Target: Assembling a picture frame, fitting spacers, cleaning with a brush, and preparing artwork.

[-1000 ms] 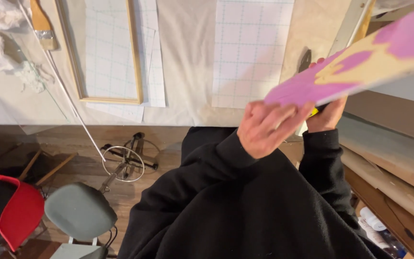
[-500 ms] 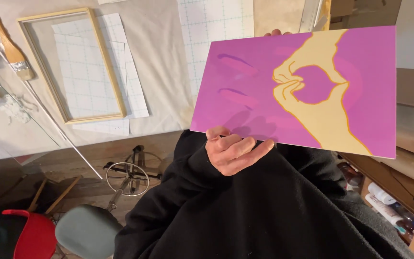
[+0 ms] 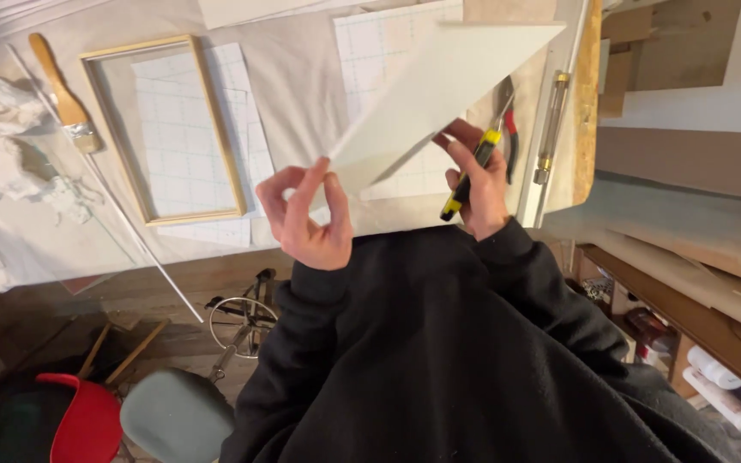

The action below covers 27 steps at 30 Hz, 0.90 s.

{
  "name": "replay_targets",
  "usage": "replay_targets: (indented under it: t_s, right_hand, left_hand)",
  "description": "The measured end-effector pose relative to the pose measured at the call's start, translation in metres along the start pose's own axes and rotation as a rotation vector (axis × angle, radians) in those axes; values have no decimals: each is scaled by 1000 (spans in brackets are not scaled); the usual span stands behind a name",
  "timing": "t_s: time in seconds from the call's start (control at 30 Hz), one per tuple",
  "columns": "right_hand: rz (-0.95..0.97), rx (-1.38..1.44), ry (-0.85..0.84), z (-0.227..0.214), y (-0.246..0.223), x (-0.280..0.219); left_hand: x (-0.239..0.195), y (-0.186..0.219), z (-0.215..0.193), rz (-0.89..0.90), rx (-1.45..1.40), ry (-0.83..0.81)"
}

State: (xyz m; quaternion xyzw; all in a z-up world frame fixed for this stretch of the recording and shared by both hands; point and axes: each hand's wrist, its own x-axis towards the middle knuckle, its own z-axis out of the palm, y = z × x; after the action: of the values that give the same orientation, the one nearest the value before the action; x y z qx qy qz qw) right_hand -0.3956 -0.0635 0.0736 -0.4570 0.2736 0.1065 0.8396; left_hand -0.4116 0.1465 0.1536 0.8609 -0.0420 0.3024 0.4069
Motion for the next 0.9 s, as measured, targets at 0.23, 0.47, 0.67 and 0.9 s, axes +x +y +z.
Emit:
replay_targets:
  t_s: [0.23,0.47,0.67,0.9]
  right_hand:
    - [-65,-127,-45,-10,12,-16]
    - [-219,-307,-100,8,-19,-37]
    - [-314,-526,-59,3,-26,-51]
    - [-461,-569,-25,11,-46,-61]
  left_hand:
    - [5,-23,-8,-172,-72,8]
    - [-1,-43,-11,-318,-129,52]
    - [-11,-61,-9,-484,-338,76]
    - [-21,-66,-6,-656,-596,55]
